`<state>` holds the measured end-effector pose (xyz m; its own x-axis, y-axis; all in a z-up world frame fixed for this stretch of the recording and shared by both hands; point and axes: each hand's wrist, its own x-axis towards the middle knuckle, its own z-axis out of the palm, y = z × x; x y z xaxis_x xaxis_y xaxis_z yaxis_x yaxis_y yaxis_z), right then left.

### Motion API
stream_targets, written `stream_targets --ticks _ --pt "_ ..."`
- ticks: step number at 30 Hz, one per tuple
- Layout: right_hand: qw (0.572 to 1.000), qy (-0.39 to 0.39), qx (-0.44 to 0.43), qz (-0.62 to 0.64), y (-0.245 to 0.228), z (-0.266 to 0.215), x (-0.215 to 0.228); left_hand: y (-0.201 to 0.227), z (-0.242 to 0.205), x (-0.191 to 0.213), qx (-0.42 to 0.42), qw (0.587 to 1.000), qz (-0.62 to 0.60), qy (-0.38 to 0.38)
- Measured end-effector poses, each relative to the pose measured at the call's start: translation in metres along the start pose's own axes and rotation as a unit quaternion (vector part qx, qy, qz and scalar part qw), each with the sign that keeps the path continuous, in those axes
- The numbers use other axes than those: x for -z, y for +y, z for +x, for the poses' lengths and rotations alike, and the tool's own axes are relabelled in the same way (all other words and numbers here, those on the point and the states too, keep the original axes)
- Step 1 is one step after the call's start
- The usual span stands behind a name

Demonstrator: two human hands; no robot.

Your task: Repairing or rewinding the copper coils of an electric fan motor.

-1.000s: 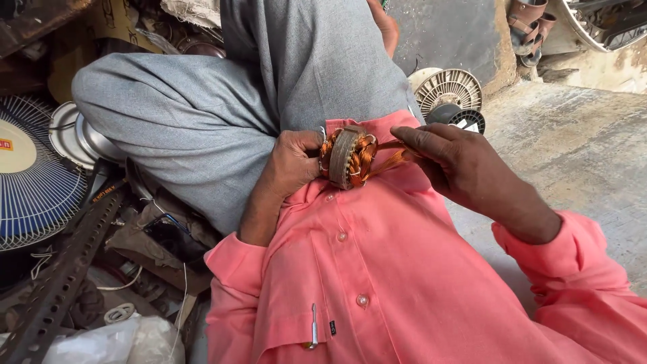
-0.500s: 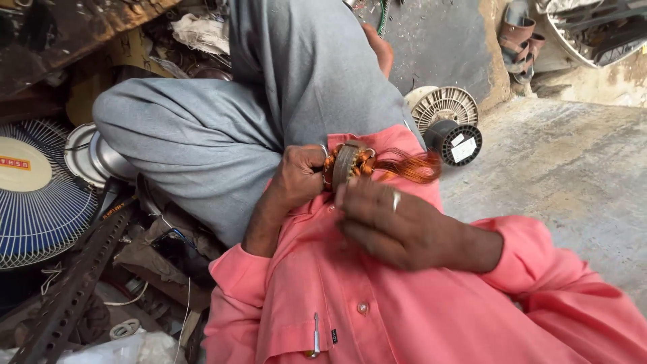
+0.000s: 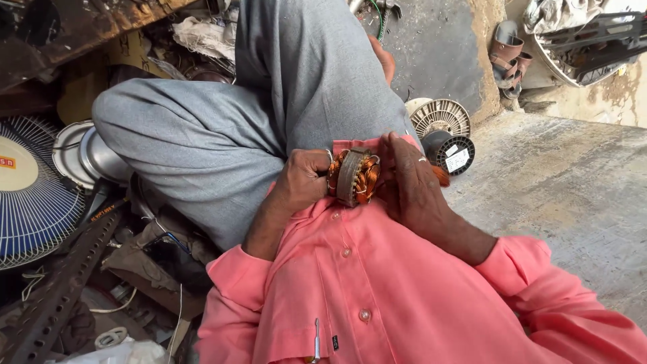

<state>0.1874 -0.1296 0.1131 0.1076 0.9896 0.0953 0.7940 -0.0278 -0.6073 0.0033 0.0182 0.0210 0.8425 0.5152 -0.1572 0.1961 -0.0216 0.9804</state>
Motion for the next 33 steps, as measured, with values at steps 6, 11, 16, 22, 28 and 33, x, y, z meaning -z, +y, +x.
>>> stream_targets --ticks 6,11,16,22,28,33 --pt "0.99 -0.035 -0.107 0.083 -0.007 -0.001 0.01 0.005 0.006 0.003 -0.012 1.0 -0.005 -0.009" --pt "0.994 -0.063 -0.017 -0.087 -0.016 0.007 0.022 0.009 0.008 0.005 -0.045 0.998 -0.035 -0.033" --pt "0.981 -0.115 0.026 -0.157 -0.015 0.01 0.022 0.009 0.006 0.004 -0.048 0.998 -0.031 -0.036" --pt "0.973 -0.164 0.033 -0.161 -0.016 0.021 0.021 0.022 0.005 0.004 -0.045 0.998 -0.047 -0.009" --pt "0.975 -0.177 0.006 -0.135 -0.01 0.025 0.016 0.013 0.005 0.002 -0.043 0.999 -0.024 0.012" --pt "0.969 -0.2 -0.003 -0.141 -0.016 0.032 0.023 0.021 0.001 0.003 -0.063 0.996 -0.061 0.008"
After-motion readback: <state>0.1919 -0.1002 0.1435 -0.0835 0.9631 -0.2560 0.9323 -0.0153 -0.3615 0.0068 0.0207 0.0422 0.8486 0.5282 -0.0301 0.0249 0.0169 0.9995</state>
